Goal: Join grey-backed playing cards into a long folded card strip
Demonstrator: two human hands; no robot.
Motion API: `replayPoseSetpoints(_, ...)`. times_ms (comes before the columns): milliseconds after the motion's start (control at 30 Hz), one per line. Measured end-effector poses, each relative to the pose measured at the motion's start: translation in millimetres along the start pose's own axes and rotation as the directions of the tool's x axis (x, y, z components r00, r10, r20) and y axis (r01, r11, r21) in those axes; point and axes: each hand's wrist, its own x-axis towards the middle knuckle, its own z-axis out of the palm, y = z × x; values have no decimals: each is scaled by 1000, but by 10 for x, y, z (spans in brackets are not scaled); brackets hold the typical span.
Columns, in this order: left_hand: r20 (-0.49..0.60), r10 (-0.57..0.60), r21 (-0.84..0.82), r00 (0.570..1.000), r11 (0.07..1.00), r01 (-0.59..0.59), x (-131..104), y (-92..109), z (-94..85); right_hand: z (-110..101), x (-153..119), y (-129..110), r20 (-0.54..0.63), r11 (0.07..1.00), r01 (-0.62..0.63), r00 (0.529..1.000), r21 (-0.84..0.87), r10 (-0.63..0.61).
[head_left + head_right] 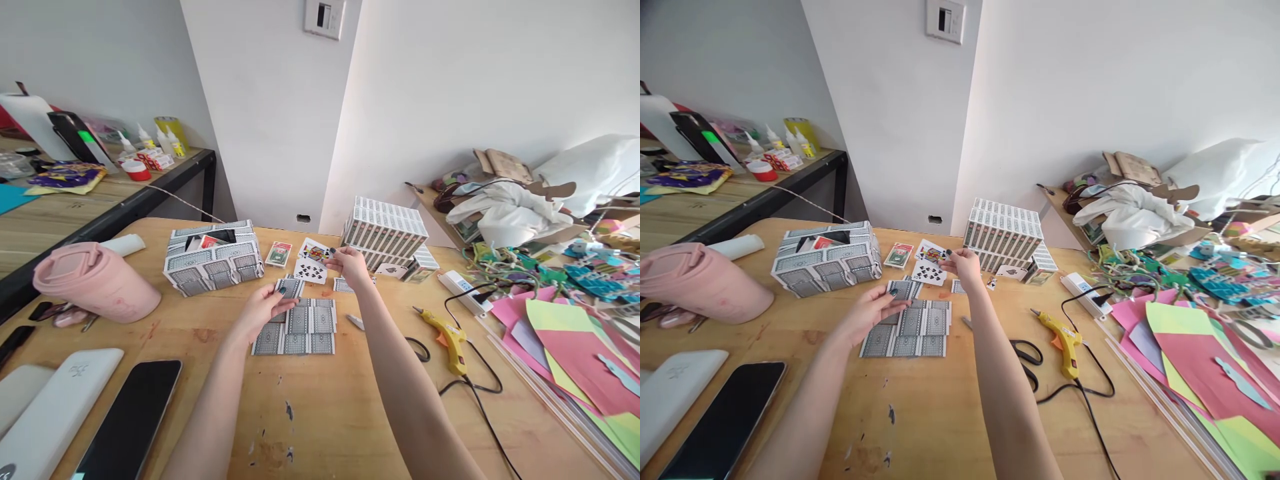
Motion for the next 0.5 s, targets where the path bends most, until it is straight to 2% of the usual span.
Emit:
replayPoseSetpoints(33,11,34,-53,999,998,-34,7,3,7,-2,-73,0,21,998,19,1000,65,-20)
replayPoseSetpoints(100,-2,103,-129,995,986,-102,25,3,13,-9,-229,50,81,953,58,993,298,-86)
replayPoseSetpoints(133,-22,130,-139,991,982,-132,36,-1,12,-15,-306,100,55,933,74,993,351,-100)
replayPoseSetpoints(233,-78,202,-8,976,979,-203,65,-39,-14,-40,-508,305,-81,942,115,992,314,-94)
replayPoseSetpoints(333,-117,286,134,951,954,-270,91,-90,-50,-65,-647,492,-122,948,72,992,309,-36)
replayPoseSetpoints(500,-169,199,96,965,978,-185,116,-130,-55,-46,-778,595,5,938,14,1000,346,-16)
